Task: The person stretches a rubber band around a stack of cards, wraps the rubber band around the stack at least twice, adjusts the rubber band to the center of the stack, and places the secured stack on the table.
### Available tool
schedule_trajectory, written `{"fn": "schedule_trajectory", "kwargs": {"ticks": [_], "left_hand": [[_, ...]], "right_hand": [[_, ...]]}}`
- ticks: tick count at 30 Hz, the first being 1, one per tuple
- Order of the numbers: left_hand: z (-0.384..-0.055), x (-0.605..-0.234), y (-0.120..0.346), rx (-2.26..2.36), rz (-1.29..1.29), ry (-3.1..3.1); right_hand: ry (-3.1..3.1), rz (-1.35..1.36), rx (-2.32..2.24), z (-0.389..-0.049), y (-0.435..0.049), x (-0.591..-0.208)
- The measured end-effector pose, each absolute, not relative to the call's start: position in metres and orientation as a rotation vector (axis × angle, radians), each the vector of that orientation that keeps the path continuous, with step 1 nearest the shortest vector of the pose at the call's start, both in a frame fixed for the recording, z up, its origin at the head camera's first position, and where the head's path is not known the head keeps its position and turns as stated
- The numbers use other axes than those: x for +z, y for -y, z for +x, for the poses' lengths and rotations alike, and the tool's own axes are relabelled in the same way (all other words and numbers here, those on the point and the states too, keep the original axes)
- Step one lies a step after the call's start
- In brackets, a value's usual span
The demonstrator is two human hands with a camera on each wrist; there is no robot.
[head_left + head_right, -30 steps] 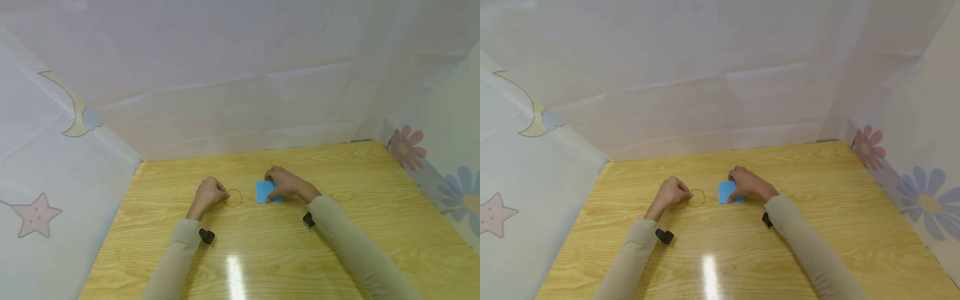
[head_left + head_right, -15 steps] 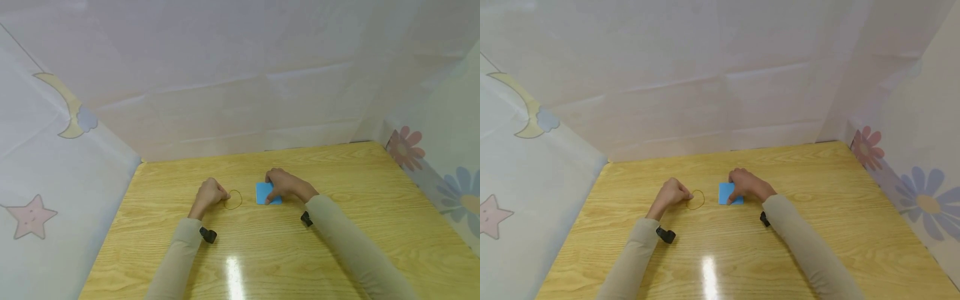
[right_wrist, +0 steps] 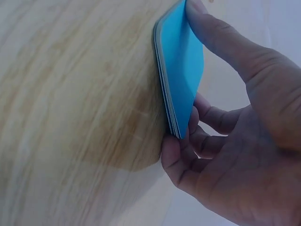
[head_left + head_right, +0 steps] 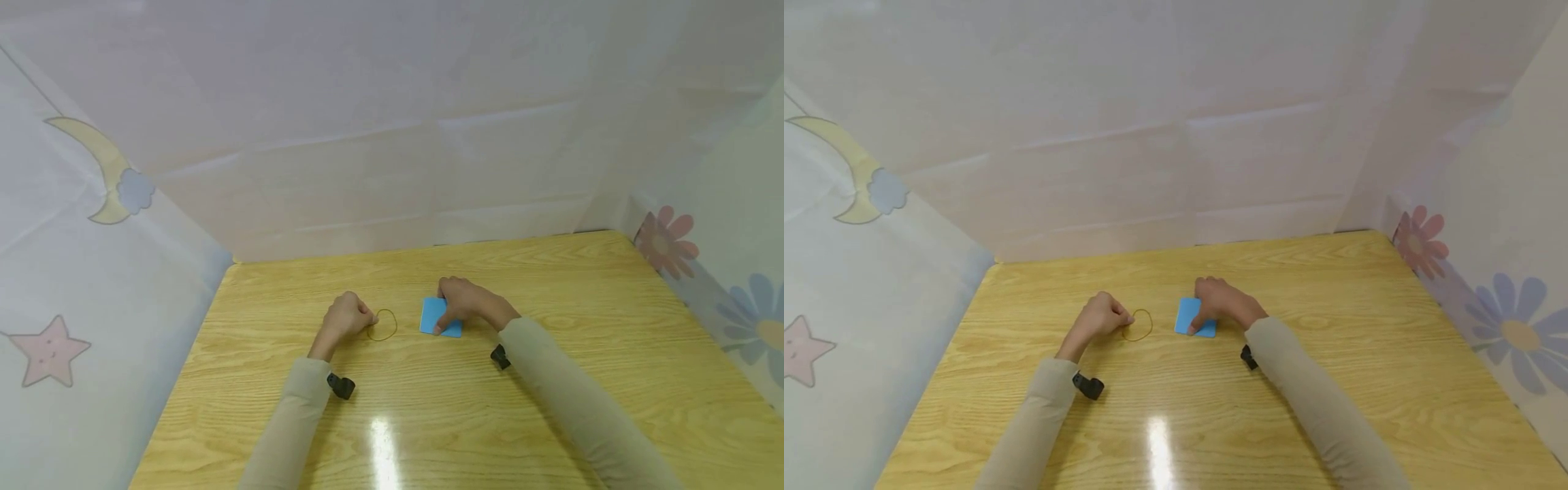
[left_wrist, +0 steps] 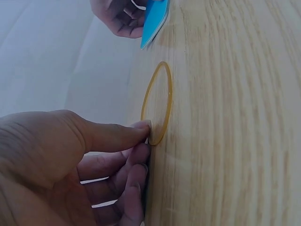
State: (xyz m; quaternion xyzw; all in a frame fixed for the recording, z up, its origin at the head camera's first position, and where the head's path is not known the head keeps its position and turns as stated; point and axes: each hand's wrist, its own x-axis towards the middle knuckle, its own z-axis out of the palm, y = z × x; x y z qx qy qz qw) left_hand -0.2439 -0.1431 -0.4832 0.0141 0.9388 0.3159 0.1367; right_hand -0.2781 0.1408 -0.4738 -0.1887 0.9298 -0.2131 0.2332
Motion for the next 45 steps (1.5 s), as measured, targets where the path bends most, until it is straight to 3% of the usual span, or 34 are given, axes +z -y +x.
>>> {"fn": "schedule_trajectory", "kwargs": {"ticks": [9, 23, 38, 45], "left_hand": [[-0.24, -0.481, 0.144, 0.931, 0.177, -2.708], [-0.24, -0.482, 0.149, 0.995, 0.187, -2.647], [-0.241, -0.48, 0.15, 0.998, 0.19, -2.647], [-0.239, -0.481, 0.151, 1.013, 0.201, -2.648]], "right_hand": [[-2.585, -0.508, -0.561, -0.273, -0.142, -0.472], [-2.617, -0.586, -0.621, -0.264, -0.144, -0.475], [-2.526, -0.567, -0.984, -0.262, -0.171, -0.485], [-2.425, -0.404, -1.293, -0.259, -0.185, -0.489]]}}
